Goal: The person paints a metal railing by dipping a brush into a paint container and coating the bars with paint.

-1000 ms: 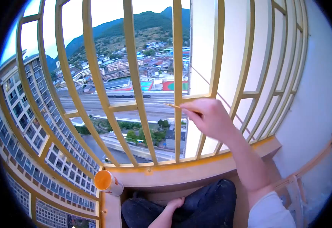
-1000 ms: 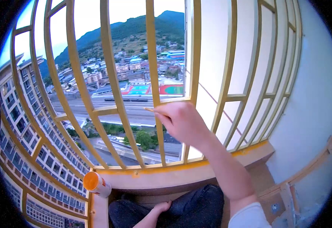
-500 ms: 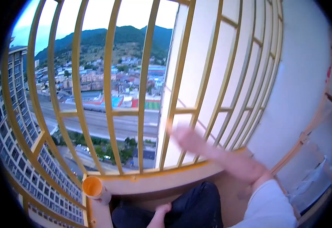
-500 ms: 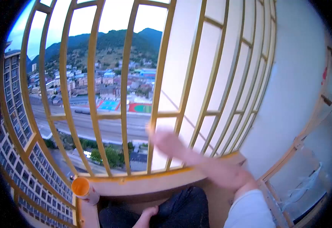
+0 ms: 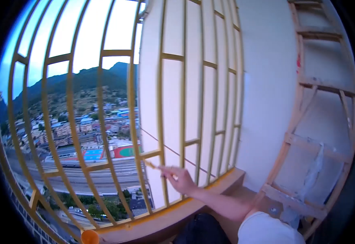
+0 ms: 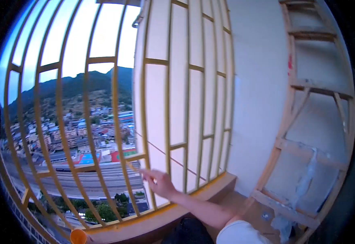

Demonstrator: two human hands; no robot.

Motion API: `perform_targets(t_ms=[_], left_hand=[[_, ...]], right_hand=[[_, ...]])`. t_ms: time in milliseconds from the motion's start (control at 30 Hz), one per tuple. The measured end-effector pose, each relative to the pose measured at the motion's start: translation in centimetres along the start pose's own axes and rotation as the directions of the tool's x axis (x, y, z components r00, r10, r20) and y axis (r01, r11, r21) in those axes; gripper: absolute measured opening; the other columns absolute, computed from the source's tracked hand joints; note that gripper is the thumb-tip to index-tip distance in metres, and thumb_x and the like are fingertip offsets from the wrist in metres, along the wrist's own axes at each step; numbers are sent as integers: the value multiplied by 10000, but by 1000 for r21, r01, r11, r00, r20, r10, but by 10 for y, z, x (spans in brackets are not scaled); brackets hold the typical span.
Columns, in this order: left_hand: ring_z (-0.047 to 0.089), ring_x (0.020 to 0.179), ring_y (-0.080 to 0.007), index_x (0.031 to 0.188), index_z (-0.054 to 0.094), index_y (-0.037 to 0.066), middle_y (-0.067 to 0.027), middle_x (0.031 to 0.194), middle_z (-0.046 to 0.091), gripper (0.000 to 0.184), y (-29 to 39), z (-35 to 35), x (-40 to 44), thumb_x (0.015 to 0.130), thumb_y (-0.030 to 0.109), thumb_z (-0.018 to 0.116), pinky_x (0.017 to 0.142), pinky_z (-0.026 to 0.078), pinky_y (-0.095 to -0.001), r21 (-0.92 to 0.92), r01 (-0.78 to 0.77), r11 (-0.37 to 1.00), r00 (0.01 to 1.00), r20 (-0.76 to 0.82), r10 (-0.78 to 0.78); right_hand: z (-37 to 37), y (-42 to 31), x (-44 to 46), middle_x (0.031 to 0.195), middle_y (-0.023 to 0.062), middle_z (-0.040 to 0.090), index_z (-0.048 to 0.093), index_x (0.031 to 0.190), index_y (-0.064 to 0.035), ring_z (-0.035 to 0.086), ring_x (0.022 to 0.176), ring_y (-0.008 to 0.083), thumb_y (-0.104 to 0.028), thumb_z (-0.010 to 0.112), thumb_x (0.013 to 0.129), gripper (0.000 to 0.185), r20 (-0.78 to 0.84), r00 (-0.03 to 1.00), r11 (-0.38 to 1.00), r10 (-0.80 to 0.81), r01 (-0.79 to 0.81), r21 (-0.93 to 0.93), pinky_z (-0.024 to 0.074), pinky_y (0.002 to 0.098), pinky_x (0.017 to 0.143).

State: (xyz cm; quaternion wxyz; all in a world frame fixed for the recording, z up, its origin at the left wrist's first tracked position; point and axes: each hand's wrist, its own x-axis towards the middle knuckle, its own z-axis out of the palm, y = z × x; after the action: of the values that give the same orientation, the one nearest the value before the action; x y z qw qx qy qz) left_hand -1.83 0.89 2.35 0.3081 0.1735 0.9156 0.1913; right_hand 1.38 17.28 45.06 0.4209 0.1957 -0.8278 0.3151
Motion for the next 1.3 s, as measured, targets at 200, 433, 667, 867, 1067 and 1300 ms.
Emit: perform_targets(t_ms=[200,433,667,867,1067,1300], left_hand=[[477,1313,-388,1309,580,4,-261,1363,521,688,-4,0,-10,1008,471,175,1146,315,-457,53,26,998,1000,-5,-26],[523,1252,-409,1234,616,-39,-301,1285,561,706,-4,12,-39,1008,476,189,1108,356,-474,96,32,995,994,-105,-22],[660,964,-403,996,732,62,-244,970,691,434,16,-1,-62,973,399,459,889,505,-491,263,34,964,923,-379,71],[618,1160,-263,1239,624,1,-159,1200,671,326,154,-106,-222,951,141,561,1024,435,-357,-310,-669,676,664,-659,355],[556,1177,-398,1262,618,123,-144,1224,639,583,211,-133,-379,995,554,331,1024,365,-605,-521,-714,-468,22,-685,728],[594,1147,-386,1269,666,196,-124,1224,667,479,198,-104,-390,1035,443,329,979,360,-640,-438,-489,-755,-239,-765,598]], right_hand=[[-27,64,-216,1138,165,690,536,1361,-4,667,1065,210,-155,430,1033,376,219,695,353,685,-579,735,513,296,897],[-109,49,-360,1208,206,652,550,1269,37,638,1135,278,-178,426,1044,334,409,490,-181,769,-448,876,520,364,938],[-164,62,-388,717,28,573,563,927,-95,535,621,106,-215,459,1049,200,173,506,162,845,-550,820,422,234,568],[-192,41,-341,708,34,556,556,918,-83,507,607,107,-240,453,1049,229,77,546,256,834,-507,823,395,243,555],[-215,6,-224,687,40,501,527,993,-58,474,613,126,-253,398,1059,243,-55,791,489,610,-321,811,376,262,571],[-210,-9,-134,660,16,442,520,1013,-45,400,600,113,-258,368,1067,267,45,908,579,416,-303,757,331,269,564]])
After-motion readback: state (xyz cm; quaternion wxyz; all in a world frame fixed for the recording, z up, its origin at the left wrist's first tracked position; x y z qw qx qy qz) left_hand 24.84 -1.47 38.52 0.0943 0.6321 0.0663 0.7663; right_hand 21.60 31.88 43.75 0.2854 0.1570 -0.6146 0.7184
